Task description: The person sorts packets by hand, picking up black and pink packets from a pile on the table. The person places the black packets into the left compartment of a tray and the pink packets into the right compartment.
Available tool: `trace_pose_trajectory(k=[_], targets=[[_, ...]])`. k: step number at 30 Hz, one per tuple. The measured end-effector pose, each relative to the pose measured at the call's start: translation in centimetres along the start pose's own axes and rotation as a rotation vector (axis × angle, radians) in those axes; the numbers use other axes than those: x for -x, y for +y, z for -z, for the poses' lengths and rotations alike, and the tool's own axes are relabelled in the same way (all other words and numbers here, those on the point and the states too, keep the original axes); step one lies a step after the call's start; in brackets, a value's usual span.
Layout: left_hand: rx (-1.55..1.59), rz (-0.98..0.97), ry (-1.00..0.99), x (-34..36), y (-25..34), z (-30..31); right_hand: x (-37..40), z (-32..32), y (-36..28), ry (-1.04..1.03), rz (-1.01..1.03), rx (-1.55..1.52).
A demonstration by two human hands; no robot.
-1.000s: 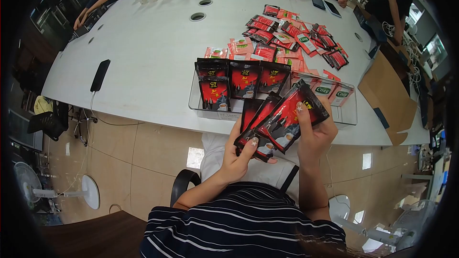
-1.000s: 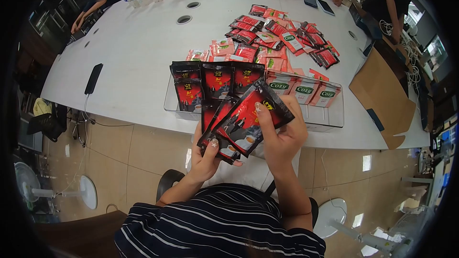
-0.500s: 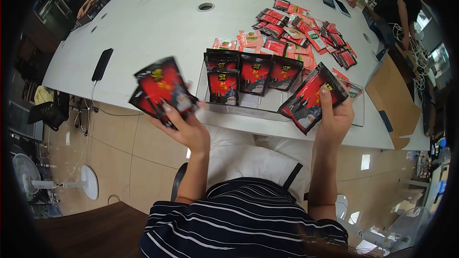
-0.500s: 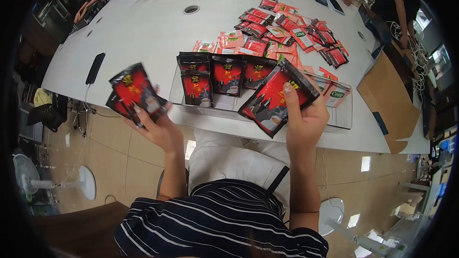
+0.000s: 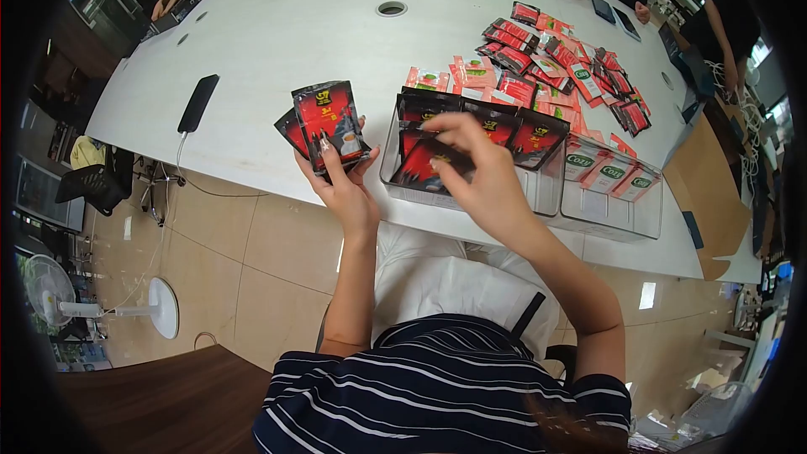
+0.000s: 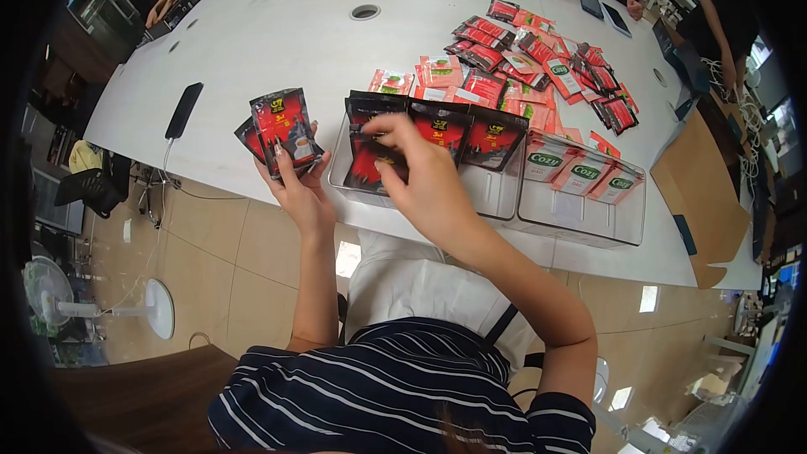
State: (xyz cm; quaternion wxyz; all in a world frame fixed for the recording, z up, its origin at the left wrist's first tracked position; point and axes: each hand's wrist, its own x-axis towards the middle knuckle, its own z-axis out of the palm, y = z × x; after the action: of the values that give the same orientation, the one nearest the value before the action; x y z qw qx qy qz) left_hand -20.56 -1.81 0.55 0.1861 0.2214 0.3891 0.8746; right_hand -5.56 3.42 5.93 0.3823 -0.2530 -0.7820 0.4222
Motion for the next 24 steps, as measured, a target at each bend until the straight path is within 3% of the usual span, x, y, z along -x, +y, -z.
trace_pose_trajectory(k=[4, 10, 16, 24], targets=[[-0.02, 0.062, -0.043, -0.2, 0.0, -0.2, 0.2, 0.5, 0.1, -0.133, 0.064, 0.412], [-0.061, 0.117, -0.071, -0.4, -0.1, 0.1, -1.0, 1.4, -1.4, -0.086, 0.343, 0.914], [-0.057, 0.108, -0.064, -0.3, -0.2, 0.1, -2.5, 0.6, -0.3, -0.189, 0.277, 0.957], [-0.033, 0.082, -0.016, -0.2, -0.6, 0.6, -2.8, 0.2, 0.0, -0.173, 0.297, 1.053]])
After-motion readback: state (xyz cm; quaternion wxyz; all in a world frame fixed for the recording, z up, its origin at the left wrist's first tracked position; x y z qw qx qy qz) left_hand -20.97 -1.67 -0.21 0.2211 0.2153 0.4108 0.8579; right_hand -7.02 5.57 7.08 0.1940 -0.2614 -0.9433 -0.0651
